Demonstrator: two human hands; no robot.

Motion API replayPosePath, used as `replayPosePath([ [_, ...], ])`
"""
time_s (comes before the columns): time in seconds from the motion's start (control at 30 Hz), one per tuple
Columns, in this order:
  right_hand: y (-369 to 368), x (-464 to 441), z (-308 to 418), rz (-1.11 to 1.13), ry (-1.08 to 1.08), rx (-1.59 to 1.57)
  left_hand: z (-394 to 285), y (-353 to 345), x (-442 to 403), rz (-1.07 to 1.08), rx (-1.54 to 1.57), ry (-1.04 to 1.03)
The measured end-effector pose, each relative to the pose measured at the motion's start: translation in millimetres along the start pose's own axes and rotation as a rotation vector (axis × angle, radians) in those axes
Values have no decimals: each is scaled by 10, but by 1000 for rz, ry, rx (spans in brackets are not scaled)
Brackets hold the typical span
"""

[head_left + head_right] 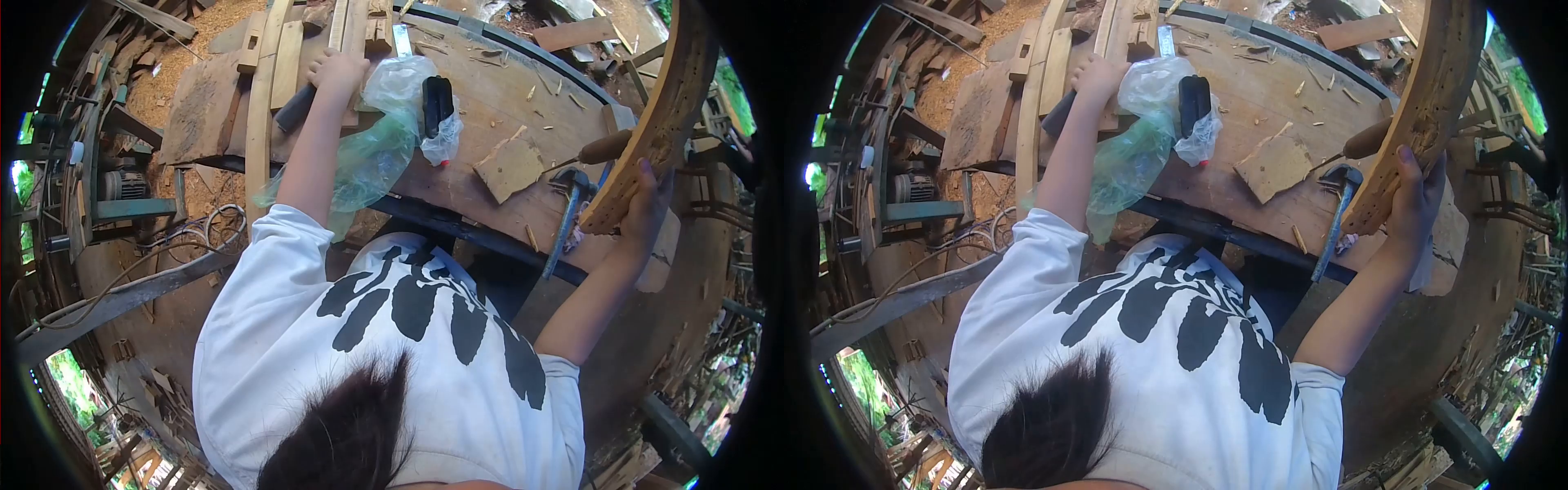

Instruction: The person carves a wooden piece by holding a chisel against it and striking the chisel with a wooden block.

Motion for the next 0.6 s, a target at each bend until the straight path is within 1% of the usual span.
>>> replayPosePath([
  [0.07,37,10,-13,-13,-10,12,-13,-68,-21,18,24,-40],
  [0.13,70,-15,-48,-23,-27,54,-44,-13,37,15,111,-126],
  [0.27,-5,-29,-8,-40,-31,17,-2,5,-67,-67,167,-119],
  [0.33,-63,-21,51,25,5,1,43,94,-46,-89,335,-84],
  [0.37,-76,-16,70,23,3,3,67,118,-30,-85,335,-86],
  [0.43,-100,-5,108,21,18,12,110,579,168,-294,407,-154],
  [0.47,-101,0,100,26,15,13,153,786,215,-362,378,-232],
  [0.53,-94,-10,74,22,-1,6,383,1037,224,-327,371,-191],
  [0.6,-88,-21,31,31,7,-16,680,1134,240,-297,365,-154],
])
Point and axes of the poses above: each hand's wrist, its own x-axis away from the middle knuckle, its own y-axis out of the back of the hand, z = x × y, the point moved 7 cm from there along -x, towards the middle knuckle, and after that the axes turned 1 degree about x, right-handed, at the moved point
